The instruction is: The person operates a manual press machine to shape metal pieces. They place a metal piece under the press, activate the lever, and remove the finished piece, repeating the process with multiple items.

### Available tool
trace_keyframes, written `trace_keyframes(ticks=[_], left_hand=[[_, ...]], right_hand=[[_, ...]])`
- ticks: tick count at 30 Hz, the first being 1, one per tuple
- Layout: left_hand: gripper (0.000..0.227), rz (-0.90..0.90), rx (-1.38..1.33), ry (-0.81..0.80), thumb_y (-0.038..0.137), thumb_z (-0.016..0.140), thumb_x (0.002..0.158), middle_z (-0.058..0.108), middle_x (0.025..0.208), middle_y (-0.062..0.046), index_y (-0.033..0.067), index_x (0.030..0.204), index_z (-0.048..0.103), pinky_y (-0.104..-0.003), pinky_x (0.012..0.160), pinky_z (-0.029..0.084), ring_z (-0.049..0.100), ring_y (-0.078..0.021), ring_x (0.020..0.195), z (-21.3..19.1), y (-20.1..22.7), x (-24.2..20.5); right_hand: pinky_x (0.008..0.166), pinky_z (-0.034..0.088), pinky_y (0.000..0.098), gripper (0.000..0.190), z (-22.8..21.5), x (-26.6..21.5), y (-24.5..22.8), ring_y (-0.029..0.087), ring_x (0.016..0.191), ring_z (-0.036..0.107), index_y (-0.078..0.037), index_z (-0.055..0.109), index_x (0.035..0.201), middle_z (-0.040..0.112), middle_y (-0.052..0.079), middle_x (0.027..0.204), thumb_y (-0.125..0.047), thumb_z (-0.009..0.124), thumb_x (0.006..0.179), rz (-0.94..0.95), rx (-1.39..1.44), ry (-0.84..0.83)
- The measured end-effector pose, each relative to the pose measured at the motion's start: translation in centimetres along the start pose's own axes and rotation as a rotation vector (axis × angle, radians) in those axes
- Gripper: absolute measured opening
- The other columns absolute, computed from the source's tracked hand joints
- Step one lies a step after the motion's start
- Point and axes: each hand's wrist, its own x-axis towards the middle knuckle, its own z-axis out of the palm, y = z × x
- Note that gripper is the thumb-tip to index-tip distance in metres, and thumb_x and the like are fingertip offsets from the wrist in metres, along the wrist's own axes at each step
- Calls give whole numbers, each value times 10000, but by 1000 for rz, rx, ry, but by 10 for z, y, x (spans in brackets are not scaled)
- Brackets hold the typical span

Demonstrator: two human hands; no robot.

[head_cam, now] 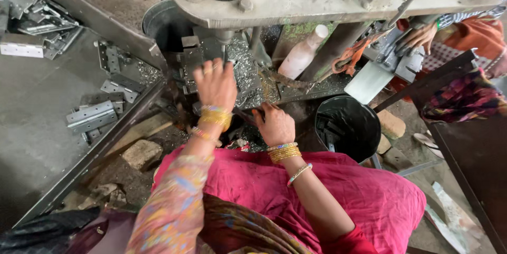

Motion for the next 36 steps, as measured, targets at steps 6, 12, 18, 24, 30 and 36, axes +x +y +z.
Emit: trace_keyframes(ticks=[6,12,18,24,30,36], left_hand=[[306,-192,-121,-314,192,627,894,631,1337,-135,121,1166,748,-464,1013,388,536,-287,1239,5,5,0],[339,-90,-43,-378,288,551,947,512,1537,-36,87,1104,774,-592,1189,135,397,-293,1425,18,-19,-45],[349,-94,101,-348,219,498,1000,558,1518,-91,58,1168,759,-589,1243,59,383,-279,1488,35,-12,-14],[380,-118,109,-274,260,508,936,570,1483,-98,81,1162,756,-611,1191,50,395,-296,1439,27,-7,-21],[304,-106,126,-480,188,524,1000,567,1516,-46,138,1179,765,-622,1245,32,371,-288,1519,22,-17,-14],[350,-150,7,-269,249,516,978,570,1494,-73,96,1187,753,-636,1193,29,413,-311,1414,40,-17,-14]], right_hand=[[703,552,528,327,-5,-2,3,415,830,704,-125,711,1067,743,185,914,-413,644,927,11,11,5],[731,564,522,384,-4,11,-8,413,827,713,-115,696,1041,742,197,870,-478,640,930,50,-112,-138],[714,565,521,455,41,7,35,398,820,722,-73,665,984,743,197,867,-524,648,921,-2,-203,-213],[781,571,516,457,93,-57,81,412,890,715,-89,700,976,746,207,931,-535,624,916,129,-71,-372],[781,577,519,474,80,-20,70,399,883,719,-103,695,945,741,192,923,-568,604,925,72,-247,-352],[686,578,515,477,88,-53,73,390,799,720,-70,647,985,723,191,863,-541,595,930,19,-194,-305]])
